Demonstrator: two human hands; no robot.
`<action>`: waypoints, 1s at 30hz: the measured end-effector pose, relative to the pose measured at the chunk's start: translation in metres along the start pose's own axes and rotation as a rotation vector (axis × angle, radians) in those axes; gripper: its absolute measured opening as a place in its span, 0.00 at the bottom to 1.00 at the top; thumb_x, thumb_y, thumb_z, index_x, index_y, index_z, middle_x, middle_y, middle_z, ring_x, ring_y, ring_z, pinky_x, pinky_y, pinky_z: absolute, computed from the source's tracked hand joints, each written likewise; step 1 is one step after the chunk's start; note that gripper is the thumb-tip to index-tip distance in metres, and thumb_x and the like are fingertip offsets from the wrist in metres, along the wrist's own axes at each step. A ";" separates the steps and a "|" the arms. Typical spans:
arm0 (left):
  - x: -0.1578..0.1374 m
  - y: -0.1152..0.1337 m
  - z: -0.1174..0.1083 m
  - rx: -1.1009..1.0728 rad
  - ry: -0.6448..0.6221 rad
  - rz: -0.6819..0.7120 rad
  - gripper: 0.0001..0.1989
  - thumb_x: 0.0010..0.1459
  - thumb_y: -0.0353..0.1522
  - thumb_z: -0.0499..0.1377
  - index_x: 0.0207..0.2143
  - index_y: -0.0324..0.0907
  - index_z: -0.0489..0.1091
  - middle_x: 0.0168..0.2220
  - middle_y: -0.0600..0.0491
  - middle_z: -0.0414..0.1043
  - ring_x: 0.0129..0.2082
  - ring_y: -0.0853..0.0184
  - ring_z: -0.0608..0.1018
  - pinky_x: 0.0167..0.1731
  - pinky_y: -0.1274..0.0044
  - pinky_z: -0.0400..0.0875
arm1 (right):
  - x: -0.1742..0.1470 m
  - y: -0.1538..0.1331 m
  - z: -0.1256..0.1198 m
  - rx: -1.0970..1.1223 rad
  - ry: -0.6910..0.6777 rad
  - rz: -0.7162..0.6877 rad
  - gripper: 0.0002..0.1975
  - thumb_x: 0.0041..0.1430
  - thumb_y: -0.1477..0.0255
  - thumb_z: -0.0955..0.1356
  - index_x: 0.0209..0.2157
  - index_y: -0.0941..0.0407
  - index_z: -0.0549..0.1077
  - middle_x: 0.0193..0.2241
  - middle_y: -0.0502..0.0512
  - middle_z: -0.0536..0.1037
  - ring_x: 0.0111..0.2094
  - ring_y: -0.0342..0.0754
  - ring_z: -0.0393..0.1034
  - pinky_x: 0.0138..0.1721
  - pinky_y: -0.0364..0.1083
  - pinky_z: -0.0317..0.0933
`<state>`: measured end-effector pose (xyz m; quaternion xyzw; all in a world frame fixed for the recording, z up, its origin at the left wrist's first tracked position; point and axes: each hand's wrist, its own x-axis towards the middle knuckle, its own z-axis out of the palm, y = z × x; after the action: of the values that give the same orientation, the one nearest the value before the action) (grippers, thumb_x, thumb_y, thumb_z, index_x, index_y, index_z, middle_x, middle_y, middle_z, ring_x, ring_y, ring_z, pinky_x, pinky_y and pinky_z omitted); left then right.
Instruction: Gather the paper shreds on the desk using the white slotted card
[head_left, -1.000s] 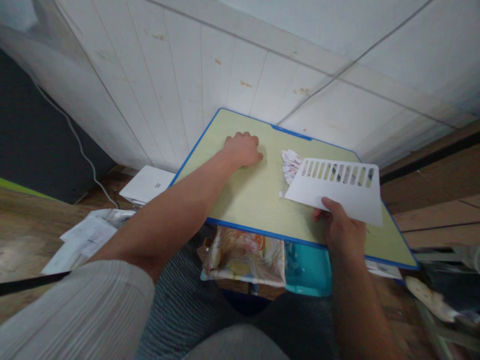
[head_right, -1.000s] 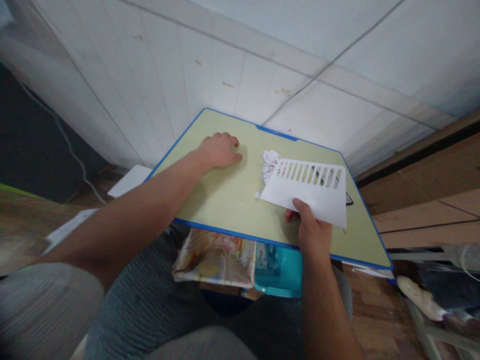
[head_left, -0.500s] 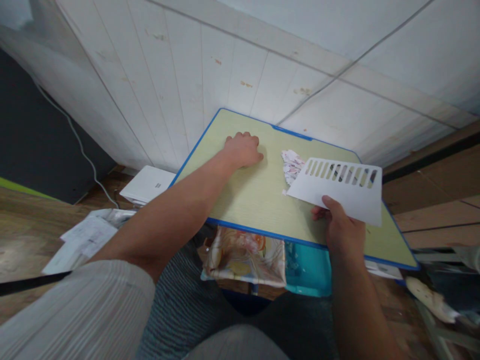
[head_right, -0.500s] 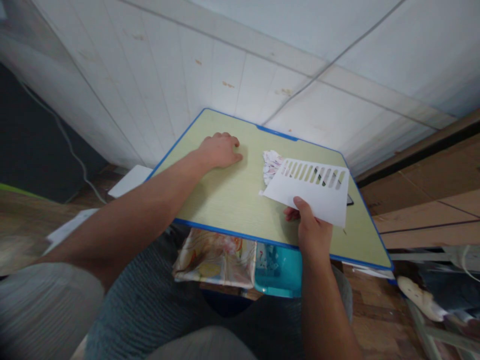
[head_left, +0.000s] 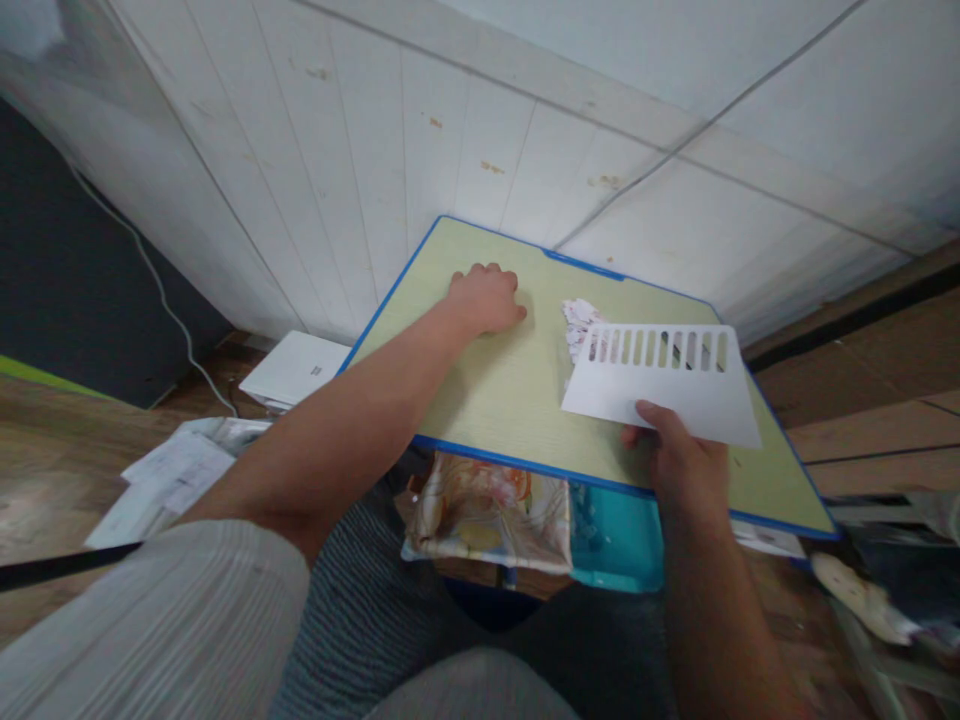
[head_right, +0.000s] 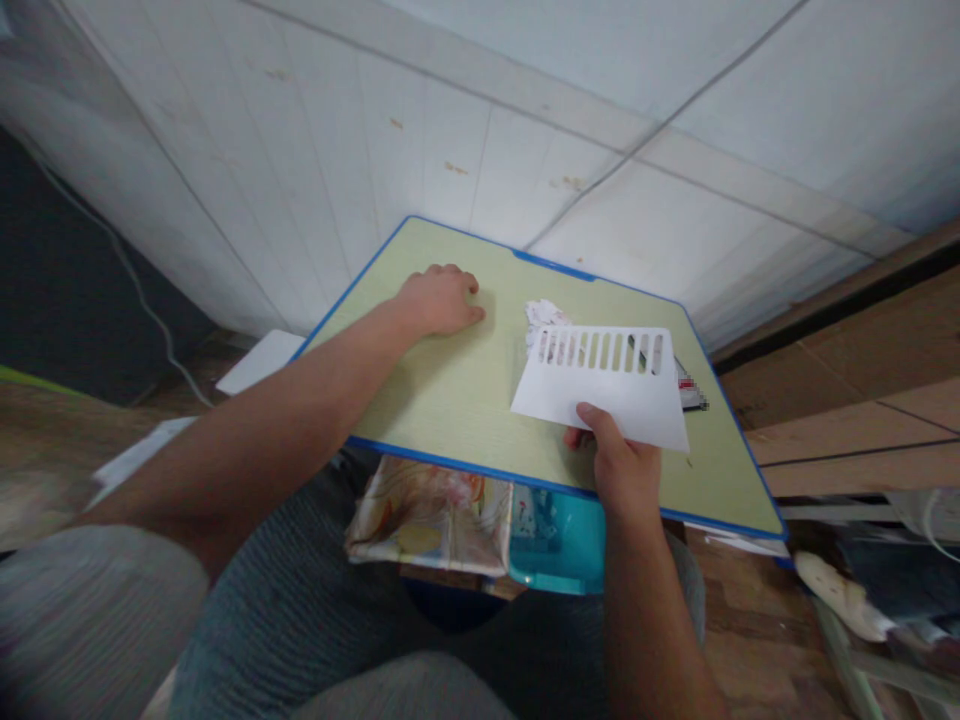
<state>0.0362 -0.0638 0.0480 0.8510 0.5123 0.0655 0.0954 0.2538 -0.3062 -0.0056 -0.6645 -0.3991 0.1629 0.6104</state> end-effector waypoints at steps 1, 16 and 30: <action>0.000 0.000 0.000 0.000 0.000 -0.002 0.34 0.75 0.47 0.61 0.78 0.49 0.77 0.79 0.39 0.74 0.77 0.42 0.74 0.75 0.53 0.72 | 0.000 0.001 -0.001 -0.013 -0.005 -0.010 0.15 0.58 0.63 0.82 0.27 0.50 0.77 0.23 0.49 0.79 0.27 0.52 0.73 0.36 0.53 0.74; 0.001 -0.001 0.002 -0.001 -0.002 -0.001 0.34 0.75 0.47 0.61 0.78 0.48 0.76 0.80 0.40 0.73 0.78 0.43 0.73 0.76 0.55 0.71 | -0.001 -0.003 -0.001 -0.044 -0.069 -0.011 0.19 0.60 0.61 0.81 0.22 0.50 0.75 0.21 0.50 0.78 0.26 0.52 0.73 0.37 0.53 0.73; 0.001 -0.001 0.003 0.001 0.000 0.002 0.34 0.75 0.47 0.60 0.78 0.47 0.76 0.80 0.39 0.73 0.78 0.43 0.73 0.76 0.55 0.71 | -0.001 -0.001 -0.002 0.051 -0.124 -0.002 0.14 0.57 0.63 0.83 0.33 0.51 0.78 0.24 0.48 0.79 0.24 0.50 0.72 0.29 0.51 0.70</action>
<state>0.0363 -0.0627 0.0453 0.8515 0.5116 0.0653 0.0949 0.2544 -0.3077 -0.0048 -0.6371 -0.4323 0.2134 0.6014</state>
